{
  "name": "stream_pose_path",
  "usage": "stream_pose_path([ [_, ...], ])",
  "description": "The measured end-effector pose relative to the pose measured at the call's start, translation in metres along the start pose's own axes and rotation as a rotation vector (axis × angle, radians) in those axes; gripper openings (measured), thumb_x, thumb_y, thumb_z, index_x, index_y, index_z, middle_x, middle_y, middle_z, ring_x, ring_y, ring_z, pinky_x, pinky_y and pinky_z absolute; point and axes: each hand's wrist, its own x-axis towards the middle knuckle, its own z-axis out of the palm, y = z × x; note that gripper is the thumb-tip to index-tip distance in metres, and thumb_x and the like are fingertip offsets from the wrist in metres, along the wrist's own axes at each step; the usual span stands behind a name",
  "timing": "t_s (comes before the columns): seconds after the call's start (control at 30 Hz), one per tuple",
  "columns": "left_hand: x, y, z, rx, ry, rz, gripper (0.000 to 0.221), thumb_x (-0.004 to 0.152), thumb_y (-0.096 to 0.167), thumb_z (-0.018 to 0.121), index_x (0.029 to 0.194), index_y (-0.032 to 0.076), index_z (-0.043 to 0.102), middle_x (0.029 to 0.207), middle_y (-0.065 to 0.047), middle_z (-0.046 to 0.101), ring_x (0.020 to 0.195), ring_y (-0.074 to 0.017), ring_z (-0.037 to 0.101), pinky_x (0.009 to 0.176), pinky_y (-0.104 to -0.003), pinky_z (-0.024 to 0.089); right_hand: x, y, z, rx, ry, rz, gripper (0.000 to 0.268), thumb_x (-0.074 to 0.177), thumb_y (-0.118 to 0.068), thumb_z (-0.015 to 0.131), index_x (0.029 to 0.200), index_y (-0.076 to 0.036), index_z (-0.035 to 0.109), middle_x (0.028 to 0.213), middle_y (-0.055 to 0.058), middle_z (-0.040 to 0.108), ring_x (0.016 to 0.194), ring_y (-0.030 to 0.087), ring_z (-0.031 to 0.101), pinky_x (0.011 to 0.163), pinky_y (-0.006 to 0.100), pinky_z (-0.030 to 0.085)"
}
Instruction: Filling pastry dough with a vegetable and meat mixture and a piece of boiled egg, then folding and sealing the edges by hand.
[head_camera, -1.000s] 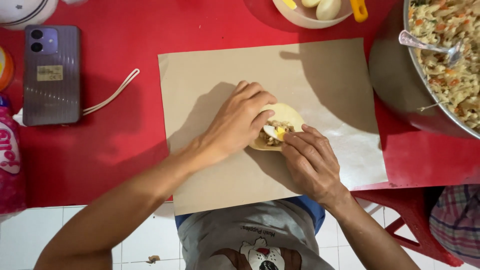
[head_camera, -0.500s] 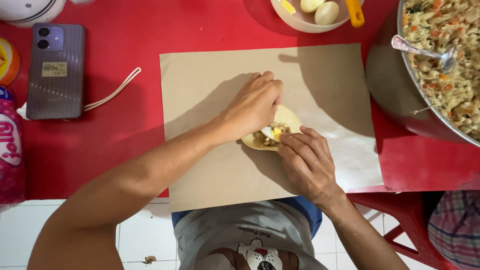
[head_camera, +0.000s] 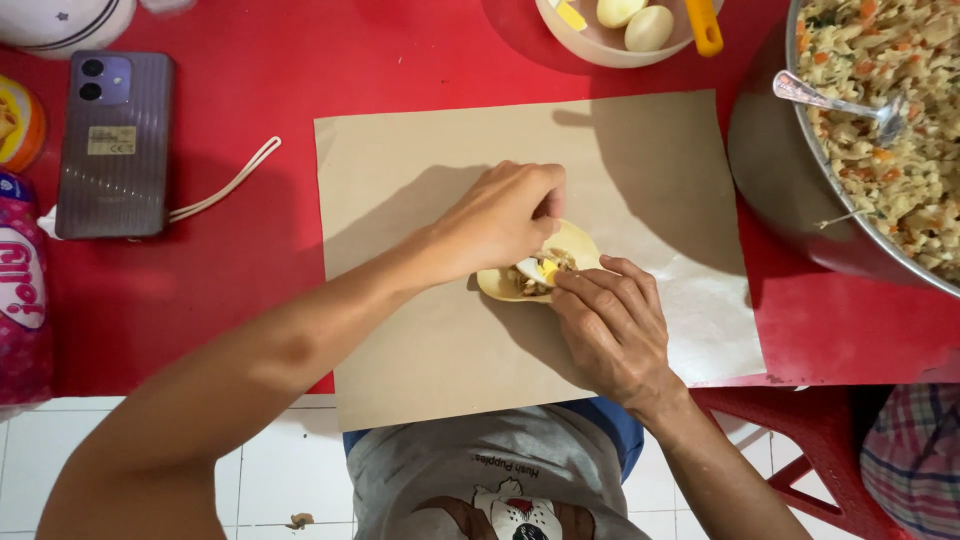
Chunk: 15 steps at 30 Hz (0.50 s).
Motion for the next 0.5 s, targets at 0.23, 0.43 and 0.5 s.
stream_pose_path([
  [0.23, -0.036, 0.015, -0.008, -0.423, 0.025, 0.028, 0.014, 0.093, 0.004, 0.065, 0.107, 0.004, 0.064, 0.094, -0.025, 0.078, 0.098, -0.0403, 0.077, 0.087, -0.051, 0.061, 0.007, -0.002, -0.002, 0.054, -0.008, 0.059, 0.011, 0.091, 0.006, 0.075, 0.084, -0.002, 0.075, 0.088, 0.012, 0.076, 0.074, 0.027, 0.071, 0.084, 0.049, 0.060],
  [0.43, -0.051, 0.008, 0.007, -0.521, 0.141, 0.084, 0.025, 0.094, 0.004, 0.067, 0.117, 0.014, 0.065, 0.097, -0.016, 0.080, 0.104, -0.0333, 0.077, 0.094, -0.047, 0.059, 0.005, 0.001, 0.002, 0.081, -0.001, 0.088, 0.013, 0.091, 0.007, 0.074, 0.083, -0.002, 0.077, 0.086, 0.012, 0.076, 0.072, 0.027, 0.072, 0.083, 0.048, 0.060],
  [0.5, -0.054, 0.008, 0.009, -0.528, 0.159, 0.104, 0.027, 0.095, 0.004, 0.068, 0.119, 0.015, 0.065, 0.097, -0.013, 0.080, 0.103, -0.0296, 0.077, 0.095, -0.045, 0.059, 0.004, 0.002, 0.002, 0.085, -0.005, 0.090, 0.013, 0.091, 0.007, 0.074, 0.082, -0.002, 0.077, 0.086, 0.012, 0.076, 0.072, 0.027, 0.071, 0.082, 0.047, 0.060],
])
